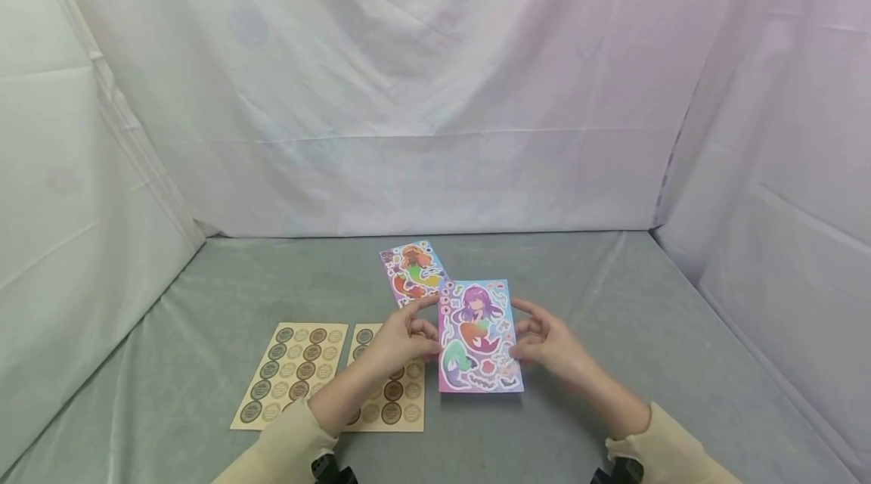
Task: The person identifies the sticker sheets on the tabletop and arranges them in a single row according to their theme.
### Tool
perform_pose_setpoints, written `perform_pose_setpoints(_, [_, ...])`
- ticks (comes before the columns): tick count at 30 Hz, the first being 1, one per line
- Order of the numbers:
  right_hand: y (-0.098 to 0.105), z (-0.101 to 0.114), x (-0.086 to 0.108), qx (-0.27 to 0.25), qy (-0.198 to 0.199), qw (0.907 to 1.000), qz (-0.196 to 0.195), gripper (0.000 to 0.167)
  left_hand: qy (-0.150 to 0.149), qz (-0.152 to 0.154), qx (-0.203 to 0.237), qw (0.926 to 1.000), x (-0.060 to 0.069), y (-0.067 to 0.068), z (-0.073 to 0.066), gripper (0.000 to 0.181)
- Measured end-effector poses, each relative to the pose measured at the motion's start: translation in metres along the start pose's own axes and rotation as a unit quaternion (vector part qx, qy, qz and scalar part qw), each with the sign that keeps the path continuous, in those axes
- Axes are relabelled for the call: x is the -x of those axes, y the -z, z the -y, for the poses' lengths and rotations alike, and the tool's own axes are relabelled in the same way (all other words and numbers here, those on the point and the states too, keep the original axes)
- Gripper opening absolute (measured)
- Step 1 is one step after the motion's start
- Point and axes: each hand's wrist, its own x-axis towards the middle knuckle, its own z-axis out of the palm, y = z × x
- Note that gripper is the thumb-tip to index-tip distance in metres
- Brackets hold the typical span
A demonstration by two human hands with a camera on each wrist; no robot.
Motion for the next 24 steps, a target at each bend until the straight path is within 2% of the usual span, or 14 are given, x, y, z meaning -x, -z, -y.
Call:
perform_pose_setpoints(9, [-0.003, -0.002, 0.002, 0.001, -0.005, 1.0000, 0.007, 0.082, 0.016, 0.008, -0.026, 0.9995, 0.005, -0.001, -0.003, 0.075])
perform_pose_setpoints(24, [-0.006, -0.006, 0.009, 0.014, -0.031, 0.9988, 0.035, 0.083, 0.032, 0.027, -0.047, 0.9980, 0.014, -0.002, 0.004, 0.073])
